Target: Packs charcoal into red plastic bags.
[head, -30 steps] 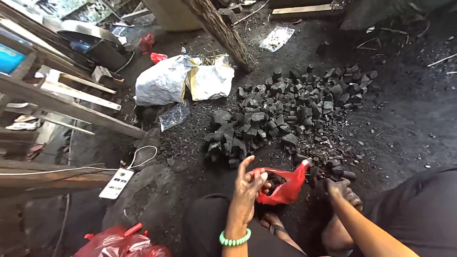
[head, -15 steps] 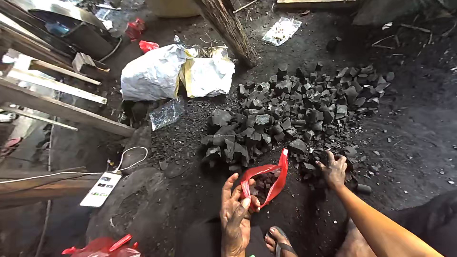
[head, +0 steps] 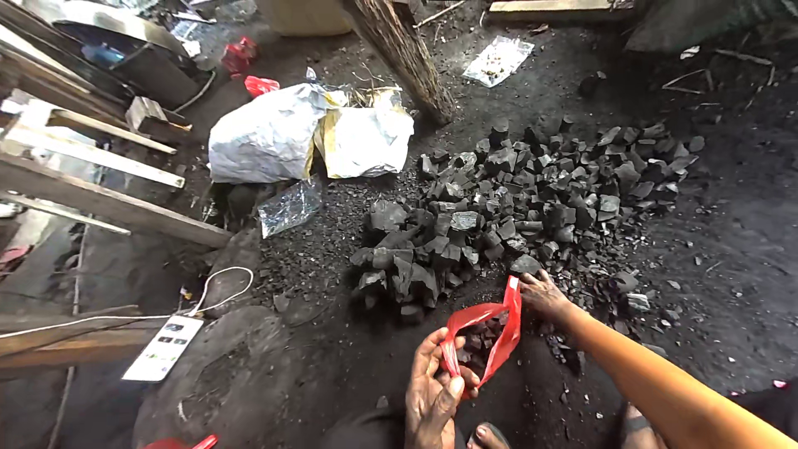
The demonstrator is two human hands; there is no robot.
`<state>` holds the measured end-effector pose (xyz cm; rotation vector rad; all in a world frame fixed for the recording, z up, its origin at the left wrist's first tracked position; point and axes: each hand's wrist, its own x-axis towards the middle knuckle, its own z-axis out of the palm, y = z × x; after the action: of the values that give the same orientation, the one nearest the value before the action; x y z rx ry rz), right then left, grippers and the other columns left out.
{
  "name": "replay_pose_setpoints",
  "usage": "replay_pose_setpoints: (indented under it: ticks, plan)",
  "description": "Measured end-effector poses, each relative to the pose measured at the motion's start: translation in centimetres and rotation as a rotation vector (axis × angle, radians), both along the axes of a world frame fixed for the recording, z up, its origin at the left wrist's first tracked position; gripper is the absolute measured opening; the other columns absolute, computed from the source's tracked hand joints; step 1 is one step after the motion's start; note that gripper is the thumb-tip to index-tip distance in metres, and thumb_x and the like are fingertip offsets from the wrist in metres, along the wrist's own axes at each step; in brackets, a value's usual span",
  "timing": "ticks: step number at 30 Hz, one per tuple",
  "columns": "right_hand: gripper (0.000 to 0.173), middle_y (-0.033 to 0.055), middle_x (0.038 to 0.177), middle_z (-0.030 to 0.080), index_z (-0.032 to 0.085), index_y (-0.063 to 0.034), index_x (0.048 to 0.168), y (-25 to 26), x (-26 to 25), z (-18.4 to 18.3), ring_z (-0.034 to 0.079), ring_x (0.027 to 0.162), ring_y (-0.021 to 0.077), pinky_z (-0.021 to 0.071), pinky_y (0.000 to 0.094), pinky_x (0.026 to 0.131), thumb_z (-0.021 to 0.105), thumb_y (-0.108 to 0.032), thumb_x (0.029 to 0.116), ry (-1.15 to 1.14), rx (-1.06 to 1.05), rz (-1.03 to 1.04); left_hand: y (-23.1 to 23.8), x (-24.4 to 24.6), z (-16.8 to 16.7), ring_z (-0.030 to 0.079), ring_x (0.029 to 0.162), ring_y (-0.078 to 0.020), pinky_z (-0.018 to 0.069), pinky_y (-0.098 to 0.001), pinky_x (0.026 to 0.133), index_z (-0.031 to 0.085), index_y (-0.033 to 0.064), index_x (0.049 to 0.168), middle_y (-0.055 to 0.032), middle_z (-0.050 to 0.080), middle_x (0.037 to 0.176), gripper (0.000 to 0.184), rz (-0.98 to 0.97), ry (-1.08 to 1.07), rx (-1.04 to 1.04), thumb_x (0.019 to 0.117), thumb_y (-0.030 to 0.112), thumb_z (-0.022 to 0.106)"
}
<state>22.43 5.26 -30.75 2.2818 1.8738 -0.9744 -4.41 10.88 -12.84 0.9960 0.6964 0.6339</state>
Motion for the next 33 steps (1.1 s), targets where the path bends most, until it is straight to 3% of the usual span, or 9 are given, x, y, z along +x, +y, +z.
replay_pose_setpoints:
  ticks: [6, 10, 13, 16, 18, 23, 26, 29, 33]
  plan:
    - [0.018, 0.0241, 0.118, 0.068, 0.076, -0.0071, 0.105, -7.4, 4.4, -1.3, 0.062, 0.117, 0.0471, 0.0436, 0.0708, 0.100, 0.076, -0.013, 0.0887, -0.176, 0.505, -0.131, -0.1, 0.0, 0.1, 0.071, 0.082, -0.0147, 0.0614, -0.0300, 0.069, 0.038, 0.0018, 0.143, -0.0097, 0.065, 0.127, 0.081, -0.033, -0.001, 0.012, 0.0851, 0.041, 0.080]
    - [0.048, 0.0314, 0.139, 0.055, 0.068, -0.0055, 0.129, -8.2, 7.1, -0.9, 0.050, 0.131, 0.0534, 0.0384, 0.0732, 0.103, 0.082, -0.025, 0.0867, -0.159, 0.425, -0.545, -0.1, 0.2, 0.3, 0.071, 0.082, -0.0138, 0.0614, -0.0296, 0.069, 0.038, 0.0041, 0.142, -0.0085, 0.066, 0.127, 0.080, -0.046, 0.009, 0.002, 0.0850, 0.041, 0.079]
    - [0.086, 0.0270, 0.155, 0.040, 0.050, -0.0201, 0.151, -6.3, 8.3, -1.0, 0.036, 0.143, 0.0518, 0.0394, 0.0724, 0.102, 0.085, -0.053, 0.0791, -0.125, 0.201, -0.780, -0.1, 0.2, 0.4, 0.071, 0.081, -0.0138, 0.0612, -0.0294, 0.068, 0.038, 0.0035, 0.142, -0.0085, 0.066, 0.126, 0.081, -0.036, 0.018, -0.003, 0.0843, 0.042, 0.080]
    - [0.099, 0.0291, 0.164, 0.023, 0.042, -0.0237, 0.157, -4.1, 6.9, -0.9, 0.020, 0.151, 0.0526, 0.0323, 0.0773, 0.106, 0.086, -0.057, 0.0755, -0.099, 0.089, -0.888, -0.1, 0.4, 0.2, 0.071, 0.081, -0.0137, 0.0613, -0.0295, 0.068, 0.039, 0.0034, 0.141, -0.0090, 0.066, 0.126, 0.080, -0.034, 0.006, -0.015, 0.0838, 0.041, 0.081]
    - [0.091, 0.0286, 0.168, 0.014, 0.043, -0.0228, 0.157, -3.5, 5.2, -1.1, 0.012, 0.153, 0.0538, 0.0281, 0.0790, 0.108, 0.081, -0.056, 0.0820, -0.116, 0.030, -0.839, -0.1, 0.5, 0.2, 0.070, 0.081, -0.0134, 0.0608, -0.0292, 0.069, 0.040, 0.0026, 0.140, -0.0100, 0.066, 0.127, 0.079, -0.041, -0.003, -0.014, 0.0844, 0.041, 0.080]
    - [0.047, 0.0242, 0.156, 0.042, 0.062, -0.0165, 0.141, -4.6, 2.5, -1.7, 0.039, 0.141, 0.0509, 0.0408, 0.0714, 0.099, 0.068, -0.036, 0.0984, -0.147, 0.101, -0.607, -0.1, 0.4, -0.1, 0.070, 0.082, -0.0137, 0.0607, -0.0291, 0.068, 0.043, 0.0034, 0.139, -0.0100, 0.065, 0.127, 0.076, -0.042, -0.014, -0.016, 0.0848, 0.041, 0.080]
    - [0.043, 0.0258, 0.146, 0.053, 0.068, -0.0174, 0.133, -5.9, 2.3, -2.6, 0.048, 0.134, 0.0506, 0.0459, 0.0688, 0.093, 0.070, -0.039, 0.0956, -0.177, 0.245, -0.435, -0.1, 0.2, -0.1, 0.070, 0.082, -0.0136, 0.0606, -0.0288, 0.068, 0.044, 0.0039, 0.139, -0.0094, 0.065, 0.127, 0.076, -0.042, -0.002, -0.014, 0.0840, 0.043, 0.080]
    - [0.056, 0.0236, 0.153, 0.046, 0.060, -0.0279, 0.144, -6.0, 2.6, -2.8, 0.047, 0.136, 0.0488, 0.0447, 0.0687, 0.095, 0.070, -0.050, 0.0937, -0.170, 0.156, -0.341, 0.0, 0.2, 0.0, 0.070, 0.083, -0.0132, 0.0604, -0.0286, 0.069, 0.044, 0.0035, 0.139, -0.0095, 0.065, 0.128, 0.077, -0.054, -0.002, -0.012, 0.0846, 0.044, 0.080]
    - [0.041, 0.0246, 0.150, 0.048, 0.064, -0.0233, 0.140, -4.3, 3.9, -1.1, 0.045, 0.137, 0.0496, 0.0440, 0.0696, 0.097, 0.066, -0.032, 0.1004, -0.030, 0.027, -0.363, -0.1, 0.3, 0.0, 0.070, 0.083, -0.0128, 0.0606, -0.0282, 0.069, 0.041, 0.0011, 0.140, -0.0090, 0.064, 0.128, 0.077, -0.067, -0.002, 0.007, 0.0858, 0.042, 0.079]
